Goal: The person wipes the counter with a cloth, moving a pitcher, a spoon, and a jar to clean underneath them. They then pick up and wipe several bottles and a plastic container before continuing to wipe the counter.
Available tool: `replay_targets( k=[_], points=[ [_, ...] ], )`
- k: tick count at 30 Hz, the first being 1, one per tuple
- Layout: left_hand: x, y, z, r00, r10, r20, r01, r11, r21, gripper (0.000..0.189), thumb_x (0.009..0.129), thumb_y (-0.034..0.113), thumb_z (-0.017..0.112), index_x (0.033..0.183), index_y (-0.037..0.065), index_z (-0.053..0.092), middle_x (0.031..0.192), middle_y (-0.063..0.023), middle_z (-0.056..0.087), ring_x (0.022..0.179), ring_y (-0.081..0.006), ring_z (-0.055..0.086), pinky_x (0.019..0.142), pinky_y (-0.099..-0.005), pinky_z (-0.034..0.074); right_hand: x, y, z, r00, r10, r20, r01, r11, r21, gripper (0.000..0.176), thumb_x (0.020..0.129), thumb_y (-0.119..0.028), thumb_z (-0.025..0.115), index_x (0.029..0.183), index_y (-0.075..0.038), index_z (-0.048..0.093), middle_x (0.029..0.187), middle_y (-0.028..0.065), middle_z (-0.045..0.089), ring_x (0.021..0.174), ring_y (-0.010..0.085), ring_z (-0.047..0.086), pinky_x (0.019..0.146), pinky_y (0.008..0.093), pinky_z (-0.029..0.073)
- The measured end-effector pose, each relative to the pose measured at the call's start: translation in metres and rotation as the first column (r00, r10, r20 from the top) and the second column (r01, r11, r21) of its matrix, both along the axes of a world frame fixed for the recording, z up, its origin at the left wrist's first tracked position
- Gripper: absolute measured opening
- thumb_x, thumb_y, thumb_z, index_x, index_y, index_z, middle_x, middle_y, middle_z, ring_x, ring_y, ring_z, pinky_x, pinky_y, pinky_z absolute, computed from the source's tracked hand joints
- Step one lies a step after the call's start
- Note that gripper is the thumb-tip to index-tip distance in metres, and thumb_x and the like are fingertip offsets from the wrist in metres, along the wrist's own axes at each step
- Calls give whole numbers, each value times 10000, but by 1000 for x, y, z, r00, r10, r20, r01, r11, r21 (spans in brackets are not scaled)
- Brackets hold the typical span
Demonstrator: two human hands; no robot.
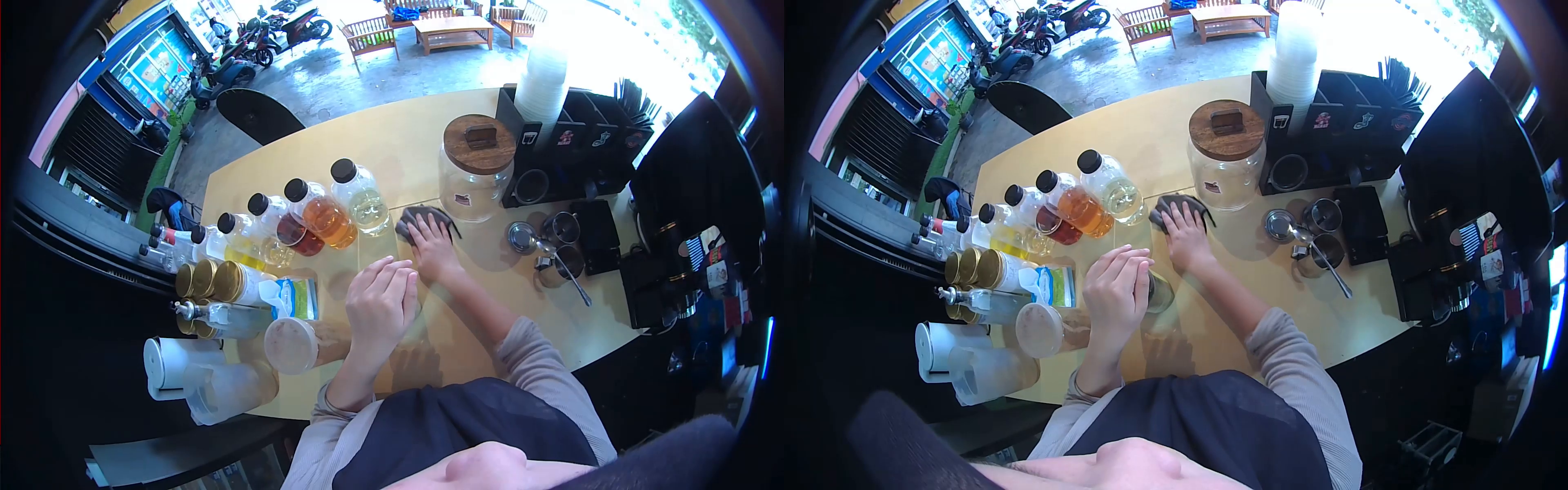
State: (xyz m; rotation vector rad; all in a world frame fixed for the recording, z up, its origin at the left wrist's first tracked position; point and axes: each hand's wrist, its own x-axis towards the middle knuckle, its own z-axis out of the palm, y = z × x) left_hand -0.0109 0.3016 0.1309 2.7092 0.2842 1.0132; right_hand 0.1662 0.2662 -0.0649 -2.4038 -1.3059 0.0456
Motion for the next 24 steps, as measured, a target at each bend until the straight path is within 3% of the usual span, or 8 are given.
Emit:
replay_targets(
  k=[5, 14, 17, 24],
  points=[
    [1, -1, 1, 1000, -5, 24, 5, 1000, -18, 149, 935, 134, 608, 856, 53, 706, 977, -57, 741, 995, -276, 691, 871, -403, 530, -35, -38, 11, 1000, 18, -14, -17, 999, 47, 569, 893, -244, 588, 1453, -172, 517, 1556, 137, 431, 1474, 344, 339, 1200, 524, 263],
    [0, 0, 3, 999, -26, 19, 26, 1000, -13, 146, 930, 132, 610, 860, 55, 713, 975, -58, 741, 1002, -273, 691, 862, -401, 529, -3, -17, 6, 997, 70, -25, -68, 994, 90, 566, 927, -265, 561, 1483, -188, 483, 1594, 116, 381, 1486, 321, 325, 1219, 485, 250],
    [0, 0, 4, 1000, -27, 15, 27, 999, -19, 149, 931, 134, 609, 859, 58, 716, 974, -56, 741, 1002, -273, 692, 861, -401, 529, 9, 2, 3, 999, 40, 18, -41, 999, 36, 590, 949, -302, 508, 1518, -167, 424, 1613, 122, 345, 1507, 312, 281, 1238, 472, 195],
    [0, 2, 0, 1000, -25, 9, 25, 1000, 1, 114, 914, 158, 646, 899, 64, 710, 961, -34, 728, 998, -234, 687, 855, -388, 527, 34, 42, 0, 996, -18, 87, 10, 996, 89, 575, 951, -298, 501, 1498, -131, 445, 1601, 141, 360, 1495, 312, 303, 1230, 465, 207]
  ],
)
